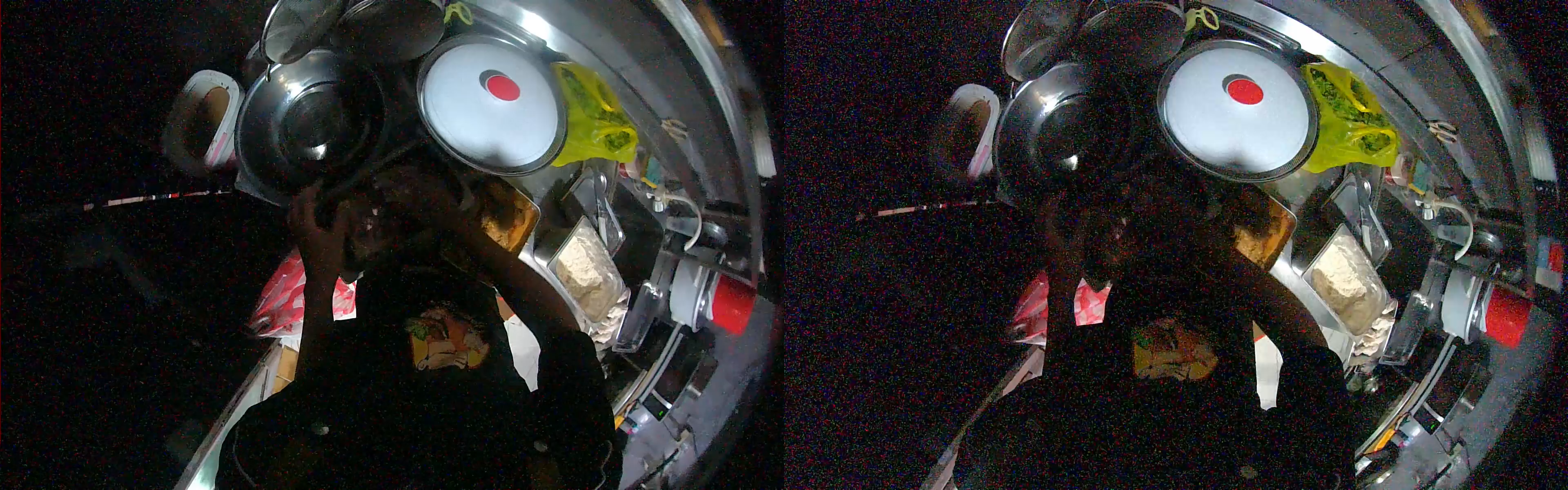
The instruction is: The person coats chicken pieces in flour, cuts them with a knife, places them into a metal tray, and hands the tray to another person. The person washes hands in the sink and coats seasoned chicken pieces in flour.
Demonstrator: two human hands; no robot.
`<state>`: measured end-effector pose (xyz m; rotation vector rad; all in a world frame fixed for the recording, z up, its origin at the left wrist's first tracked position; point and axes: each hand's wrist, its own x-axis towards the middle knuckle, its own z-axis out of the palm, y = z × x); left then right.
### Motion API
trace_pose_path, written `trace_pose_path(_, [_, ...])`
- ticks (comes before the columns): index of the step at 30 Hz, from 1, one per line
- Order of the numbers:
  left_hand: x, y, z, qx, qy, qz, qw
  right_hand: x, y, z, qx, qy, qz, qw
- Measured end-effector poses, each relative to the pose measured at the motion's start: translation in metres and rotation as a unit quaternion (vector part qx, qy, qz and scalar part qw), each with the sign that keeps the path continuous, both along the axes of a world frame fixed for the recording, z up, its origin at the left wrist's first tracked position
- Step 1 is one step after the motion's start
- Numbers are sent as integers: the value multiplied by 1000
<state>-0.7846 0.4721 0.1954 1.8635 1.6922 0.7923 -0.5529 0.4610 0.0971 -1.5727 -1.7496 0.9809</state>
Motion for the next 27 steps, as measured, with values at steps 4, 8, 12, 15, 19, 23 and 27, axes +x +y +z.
trace_pose_path(4, [10,-1,-20,-46,-108,-51,992,23,-42,16,50,91,-125,987])
trace_pose_path(8, [58,-11,-49,-221,-392,-133,883,32,-83,84,56,191,-209,957])
trace_pose_path(12, [107,-22,-7,-235,-180,-256,920,50,-122,68,201,83,-228,949])
trace_pose_path(15, [138,-28,-15,-269,-170,-320,892,71,-154,83,72,209,-289,931])
trace_pose_path(19, [199,-52,22,-344,-120,-372,854,83,-196,68,75,536,-429,723])
trace_pose_path(23, [246,-82,-30,-388,-192,-439,787,105,-243,43,81,548,-514,655])
trace_pose_path(27, [300,-119,-33,-398,-203,-522,727,137,-300,53,91,443,-572,684])
